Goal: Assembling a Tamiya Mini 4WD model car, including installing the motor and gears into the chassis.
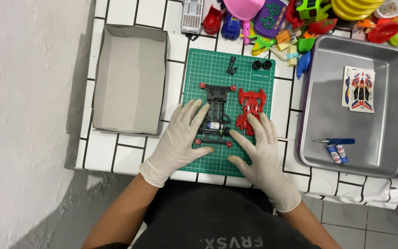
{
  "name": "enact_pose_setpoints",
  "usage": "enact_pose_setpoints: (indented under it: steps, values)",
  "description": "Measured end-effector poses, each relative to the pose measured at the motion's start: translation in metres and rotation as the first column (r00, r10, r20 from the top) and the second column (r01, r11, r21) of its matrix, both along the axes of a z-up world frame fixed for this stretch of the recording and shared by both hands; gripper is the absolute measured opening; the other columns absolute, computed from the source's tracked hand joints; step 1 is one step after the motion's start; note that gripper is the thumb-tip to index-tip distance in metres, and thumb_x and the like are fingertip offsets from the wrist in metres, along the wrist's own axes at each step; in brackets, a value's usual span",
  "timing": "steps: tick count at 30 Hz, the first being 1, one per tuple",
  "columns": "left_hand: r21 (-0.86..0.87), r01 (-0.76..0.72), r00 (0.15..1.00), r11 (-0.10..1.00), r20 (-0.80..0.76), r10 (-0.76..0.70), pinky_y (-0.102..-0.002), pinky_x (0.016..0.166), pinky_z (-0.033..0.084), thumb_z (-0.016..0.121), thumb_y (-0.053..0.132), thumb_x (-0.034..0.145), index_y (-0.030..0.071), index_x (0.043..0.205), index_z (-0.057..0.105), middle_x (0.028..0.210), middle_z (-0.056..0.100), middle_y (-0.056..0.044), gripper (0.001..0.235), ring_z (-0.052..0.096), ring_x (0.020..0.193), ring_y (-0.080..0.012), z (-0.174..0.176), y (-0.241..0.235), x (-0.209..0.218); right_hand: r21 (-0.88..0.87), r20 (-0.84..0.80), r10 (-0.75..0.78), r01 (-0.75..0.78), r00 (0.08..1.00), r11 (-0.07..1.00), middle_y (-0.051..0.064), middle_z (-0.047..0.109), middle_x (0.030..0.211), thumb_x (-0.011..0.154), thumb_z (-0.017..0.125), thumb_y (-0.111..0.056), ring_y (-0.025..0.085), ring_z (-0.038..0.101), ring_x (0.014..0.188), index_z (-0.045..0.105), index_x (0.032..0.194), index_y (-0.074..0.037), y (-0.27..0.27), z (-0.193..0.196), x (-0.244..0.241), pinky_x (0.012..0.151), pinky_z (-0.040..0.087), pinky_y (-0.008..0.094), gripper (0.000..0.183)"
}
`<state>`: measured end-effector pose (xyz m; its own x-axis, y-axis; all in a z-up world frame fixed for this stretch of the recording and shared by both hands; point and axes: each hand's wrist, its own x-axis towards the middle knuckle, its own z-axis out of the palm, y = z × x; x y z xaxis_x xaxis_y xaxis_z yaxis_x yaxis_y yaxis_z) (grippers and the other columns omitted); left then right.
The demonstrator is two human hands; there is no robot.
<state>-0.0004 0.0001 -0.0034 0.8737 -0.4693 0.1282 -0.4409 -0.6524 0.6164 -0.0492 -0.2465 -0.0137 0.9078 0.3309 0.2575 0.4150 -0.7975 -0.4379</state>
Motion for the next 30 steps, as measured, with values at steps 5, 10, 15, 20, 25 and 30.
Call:
enact_pose_setpoints:
  steps: [5, 10, 15, 20, 25, 30]
  values:
    - [0.001, 0.009, 1.000, 1.000, 0.008, -0.009, -0.059, 0.125, 0.016, 0.088, 0.043, 0.074, 0.011, 0.159, 0.031, 0.149, 0.046, -0.022, 0.107, 0.035, 0.147, -0.0400, -0.006, 0.001, 0.002, -0.042, 0.000, -0.037, 0.037, 0.999, 0.998, 0.018, 0.039, 0.158, 0.085, 0.077, -0.044, 0.052, 0.023, 0.152, 0.065, 0.133, -0.026, 0.002, -0.007, 0.010, 0.120, 0.017, 0.069, 0.052]
    - [-0.041, -0.006, 1.000, 0.999, -0.016, 0.005, -0.057, 0.126, 0.015, 0.085, 0.041, 0.078, 0.014, 0.158, 0.034, 0.145, 0.052, -0.018, 0.099, 0.036, 0.147, -0.0358, -0.013, 0.002, 0.004, 0.059, 0.014, -0.062, 0.061, 0.998, 0.996, 0.020, 0.042, 0.156, 0.086, 0.080, -0.021, 0.054, 0.028, 0.150, 0.067, 0.128, -0.021, 0.009, 0.005, 0.021, 0.119, 0.021, 0.071, 0.044]
    - [-0.067, -0.011, 1.000, 0.998, -0.015, 0.010, -0.056, 0.127, 0.016, 0.087, 0.040, 0.075, 0.015, 0.157, 0.037, 0.139, 0.055, -0.015, 0.098, 0.039, 0.145, -0.0337, -0.014, 0.002, 0.003, -0.111, 0.018, 0.023, -0.021, 1.000, 0.994, 0.017, 0.042, 0.158, 0.084, 0.083, -0.024, 0.049, 0.026, 0.153, 0.072, 0.112, -0.019, 0.010, 0.008, 0.041, 0.121, 0.021, 0.067, 0.031]
    - [-0.083, -0.022, 0.999, 0.996, -0.024, 0.020, -0.055, 0.127, 0.016, 0.087, 0.039, 0.076, 0.017, 0.156, 0.038, 0.137, 0.056, -0.013, 0.097, 0.041, 0.144, -0.0320, -0.013, 0.003, 0.003, -0.127, -0.028, 0.049, -0.052, 0.998, 0.991, 0.016, 0.045, 0.156, 0.081, 0.085, -0.024, 0.048, 0.029, 0.153, 0.070, 0.106, -0.019, 0.010, 0.012, 0.047, 0.121, 0.020, 0.066, 0.030]
    - [-0.090, -0.021, 0.999, 0.996, -0.038, 0.017, -0.056, 0.127, 0.016, 0.087, 0.037, 0.076, 0.016, 0.155, 0.040, 0.138, 0.055, -0.013, 0.094, 0.042, 0.143, -0.0316, -0.011, 0.002, 0.004, -0.124, -0.051, 0.057, -0.062, 0.997, 0.990, 0.015, 0.049, 0.153, 0.080, 0.086, -0.022, 0.047, 0.032, 0.152, 0.069, 0.103, -0.017, 0.009, 0.013, 0.049, 0.122, 0.021, 0.065, 0.029]
    - [-0.057, -0.013, 0.999, 0.998, -0.030, 0.011, -0.056, 0.127, 0.016, 0.087, 0.038, 0.077, 0.017, 0.155, 0.039, 0.140, 0.053, -0.012, 0.094, 0.040, 0.143, -0.0314, -0.017, 0.003, 0.005, -0.132, -0.034, 0.048, -0.052, 0.998, 0.990, 0.013, 0.051, 0.152, 0.085, 0.083, -0.024, 0.044, 0.034, 0.152, 0.070, 0.104, -0.018, 0.010, 0.010, 0.048, 0.123, 0.022, 0.061, 0.024]
